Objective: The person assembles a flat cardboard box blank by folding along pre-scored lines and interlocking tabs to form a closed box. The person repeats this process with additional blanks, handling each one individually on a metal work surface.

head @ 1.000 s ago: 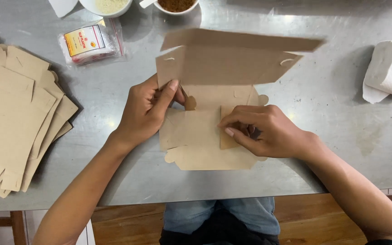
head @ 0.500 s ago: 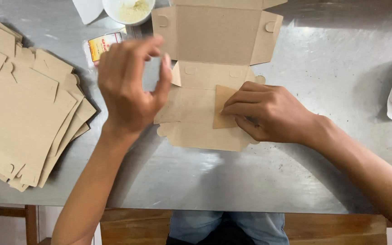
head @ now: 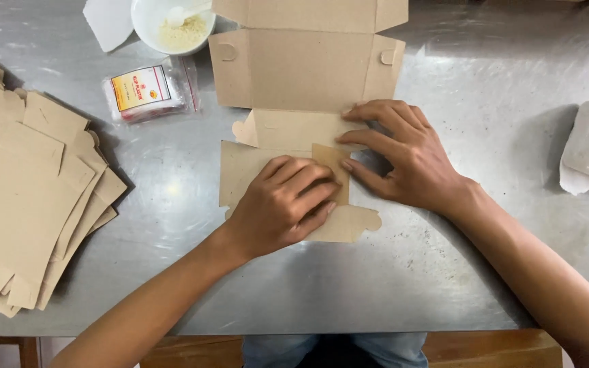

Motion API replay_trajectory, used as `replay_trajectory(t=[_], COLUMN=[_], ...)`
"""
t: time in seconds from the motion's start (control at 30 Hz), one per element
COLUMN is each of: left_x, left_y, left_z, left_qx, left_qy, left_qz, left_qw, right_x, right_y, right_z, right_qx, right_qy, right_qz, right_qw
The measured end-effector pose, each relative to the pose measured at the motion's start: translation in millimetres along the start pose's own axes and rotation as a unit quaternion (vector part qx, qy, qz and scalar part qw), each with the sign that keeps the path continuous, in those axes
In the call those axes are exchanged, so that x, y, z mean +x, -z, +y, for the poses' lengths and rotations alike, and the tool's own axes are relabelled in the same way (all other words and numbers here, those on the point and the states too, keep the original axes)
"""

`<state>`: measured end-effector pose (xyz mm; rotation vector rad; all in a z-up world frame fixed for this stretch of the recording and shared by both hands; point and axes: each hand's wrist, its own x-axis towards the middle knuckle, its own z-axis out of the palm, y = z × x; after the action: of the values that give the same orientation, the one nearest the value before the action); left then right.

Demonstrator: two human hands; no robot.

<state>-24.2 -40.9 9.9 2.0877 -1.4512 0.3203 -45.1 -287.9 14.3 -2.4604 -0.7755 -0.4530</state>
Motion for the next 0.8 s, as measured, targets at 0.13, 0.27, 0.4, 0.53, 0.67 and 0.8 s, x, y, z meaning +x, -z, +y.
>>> replay_trajectory(t=[0.13, 0.27, 0.4, 0.53, 0.67, 0.8], left_x=[-6.0, -8.6, -9.6, -10.5, -8.8, -6.8], left_y=[2.4, 1.3, 0.8, 0.4, 1.3, 4.7], left_z=[-2.1, -2.1, -4.8, -6.6, -6.5, -6.9], left_qx=[-0.037, -0.047, -0.066, -0.093, -0.072, -0.078], left_qy=[0.006, 0.009, 0.018, 0.032, 0.038, 0.057], left_qz=[-0.008, -0.013, 0.010, -0.001, -0.022, -0.028], left_qw=[0.999, 0.999, 0.998, 0.995, 0.996, 0.995], right_x=[0.5, -1.6, -0.6, -1.8, -5.5, -3.1], right_y=[-0.4, 0.8, 2.4, 4.5, 5.8, 6.8], right_z=[0.5, 0.3, -0.9, -4.7, -5.7, -6.5], right_qx=[0.009, 0.014, 0.016, 0.024, 0.031, 0.021], right_qy=[-0.022, -0.020, -0.021, -0.043, -0.046, -0.046], right_qz=[0.004, -0.009, -0.028, -0.051, -0.070, -0.087], right_qw=[1.000, 1.000, 0.999, 0.997, 0.996, 0.995])
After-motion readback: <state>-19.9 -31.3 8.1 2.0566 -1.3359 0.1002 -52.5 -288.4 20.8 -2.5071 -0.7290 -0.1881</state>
